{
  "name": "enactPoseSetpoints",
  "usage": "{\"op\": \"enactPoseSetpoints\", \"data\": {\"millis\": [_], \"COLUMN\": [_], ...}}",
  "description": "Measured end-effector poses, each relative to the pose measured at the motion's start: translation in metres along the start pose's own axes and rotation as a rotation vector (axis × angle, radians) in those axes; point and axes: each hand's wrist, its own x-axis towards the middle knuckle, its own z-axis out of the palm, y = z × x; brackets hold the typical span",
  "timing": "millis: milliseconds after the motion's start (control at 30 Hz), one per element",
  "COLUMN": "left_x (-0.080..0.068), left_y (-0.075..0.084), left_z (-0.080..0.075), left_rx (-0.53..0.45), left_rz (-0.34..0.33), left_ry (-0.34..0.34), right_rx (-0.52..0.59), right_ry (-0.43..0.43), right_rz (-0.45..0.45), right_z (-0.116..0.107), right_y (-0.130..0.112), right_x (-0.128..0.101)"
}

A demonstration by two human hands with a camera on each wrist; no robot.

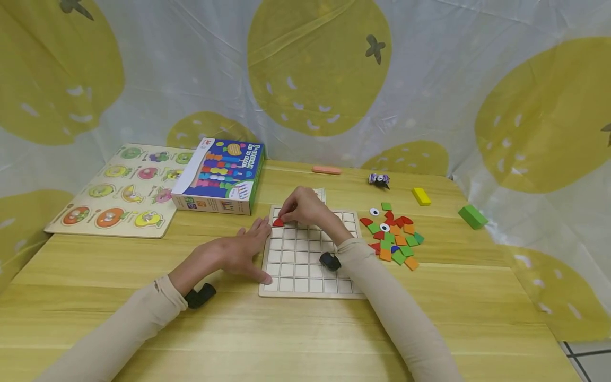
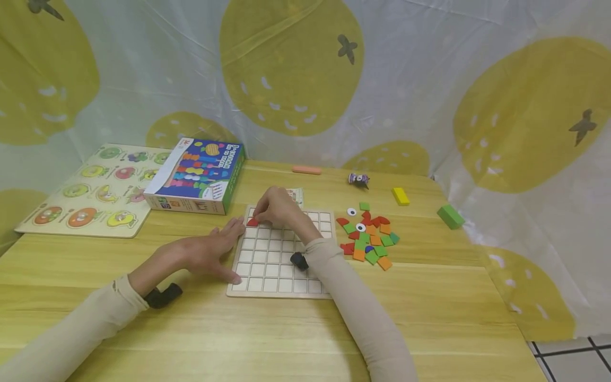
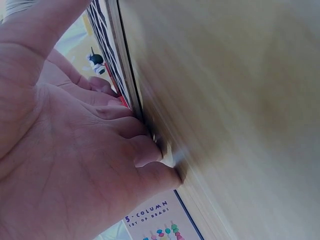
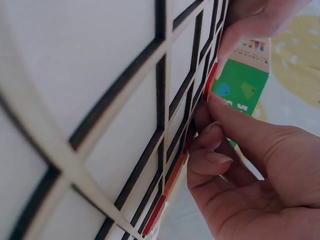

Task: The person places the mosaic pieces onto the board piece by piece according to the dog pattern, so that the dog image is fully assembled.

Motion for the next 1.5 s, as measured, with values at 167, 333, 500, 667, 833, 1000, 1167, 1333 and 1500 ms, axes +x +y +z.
{"op": "enactPoseSetpoints", "data": {"millis": [167,333,500,667,833,1000,1167,1333,1500], "left_x": [-0.001,-0.002,-0.006,-0.005,-0.004,-0.006,-0.009,-0.008,-0.007], "left_y": [0.002,-0.001,0.008,0.02,0.018,0.011,0.013,0.012,0.011], "left_z": [0.0,0.0,-0.001,-0.002,-0.002,-0.002,-0.004,-0.004,-0.002], "left_rx": [-0.006,0.0,0.005,0.023,0.02,-0.003,0.0,0.004,0.002], "left_rz": [0.007,0.0,-0.004,-0.02,-0.015,0.009,0.001,0.002,0.006], "left_ry": [0.003,0.004,0.001,-0.004,-0.004,0.011,0.011,0.01,0.005], "right_rx": [0.01,0.024,0.097,0.122,0.113,0.065,0.05,-0.003,-0.041], "right_ry": [-0.002,-0.026,-0.018,0.101,0.166,0.183,0.208,0.227,0.226], "right_rz": [0.007,-0.083,-0.193,-0.109,0.034,0.098,0.16,0.216,0.223], "right_z": [0.0,-0.011,-0.056,-0.101,-0.118,-0.123,-0.122,-0.117,-0.114], "right_y": [-0.001,0.003,0.015,0.04,0.074,0.103,0.126,0.142,0.15], "right_x": [0.0,-0.004,-0.032,-0.078,-0.109,-0.121,-0.12,-0.116,-0.114]}}
